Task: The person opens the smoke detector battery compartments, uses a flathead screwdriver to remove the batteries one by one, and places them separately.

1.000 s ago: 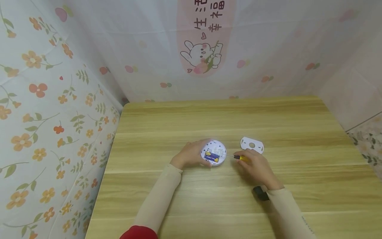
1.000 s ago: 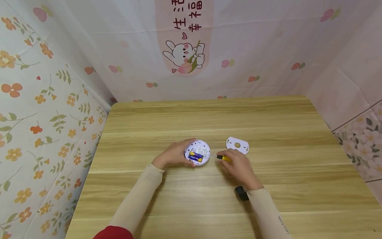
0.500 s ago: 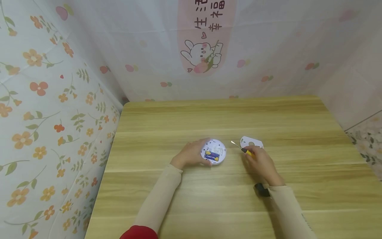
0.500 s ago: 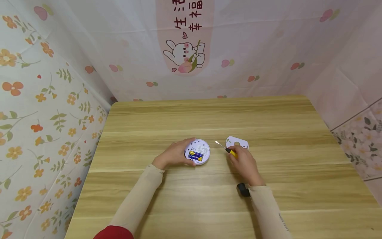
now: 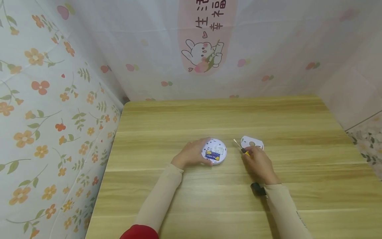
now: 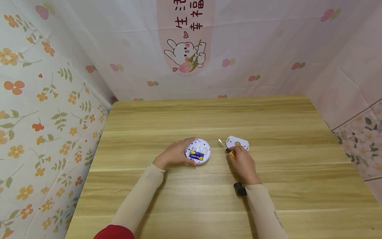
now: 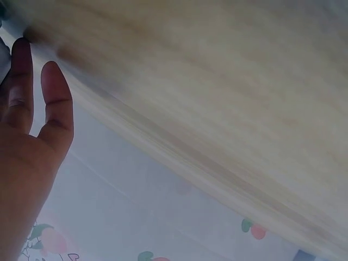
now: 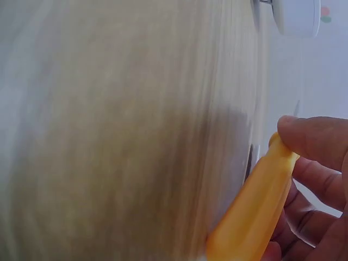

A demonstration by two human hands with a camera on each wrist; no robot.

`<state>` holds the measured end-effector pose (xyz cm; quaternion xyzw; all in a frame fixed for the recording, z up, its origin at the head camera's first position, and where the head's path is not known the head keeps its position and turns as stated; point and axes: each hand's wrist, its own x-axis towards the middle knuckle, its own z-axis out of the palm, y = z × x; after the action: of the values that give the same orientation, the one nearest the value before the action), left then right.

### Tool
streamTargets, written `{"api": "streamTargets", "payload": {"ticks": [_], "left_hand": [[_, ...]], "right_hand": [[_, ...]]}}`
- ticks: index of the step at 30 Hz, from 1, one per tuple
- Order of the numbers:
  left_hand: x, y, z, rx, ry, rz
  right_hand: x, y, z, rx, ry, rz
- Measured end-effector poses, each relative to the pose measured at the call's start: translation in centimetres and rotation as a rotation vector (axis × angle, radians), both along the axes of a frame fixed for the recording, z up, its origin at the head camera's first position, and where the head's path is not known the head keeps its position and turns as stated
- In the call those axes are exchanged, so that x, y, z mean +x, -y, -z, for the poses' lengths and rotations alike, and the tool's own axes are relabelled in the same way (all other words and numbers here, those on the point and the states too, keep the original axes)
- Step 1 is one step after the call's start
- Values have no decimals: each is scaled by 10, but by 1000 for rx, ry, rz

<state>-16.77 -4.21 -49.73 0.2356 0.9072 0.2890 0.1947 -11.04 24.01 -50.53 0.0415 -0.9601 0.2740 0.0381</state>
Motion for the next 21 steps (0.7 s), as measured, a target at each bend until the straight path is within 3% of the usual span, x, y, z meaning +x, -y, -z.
{"api": "streamTargets", "payload": {"ticks": [12, 21], "left_hand": [[2, 0, 0, -7, -5, -3], [1, -1, 0, -9, -5, -1]], "right_hand": [[-4, -2, 4, 21, 81, -5], [-4, -1, 4, 14, 73, 12]]}}
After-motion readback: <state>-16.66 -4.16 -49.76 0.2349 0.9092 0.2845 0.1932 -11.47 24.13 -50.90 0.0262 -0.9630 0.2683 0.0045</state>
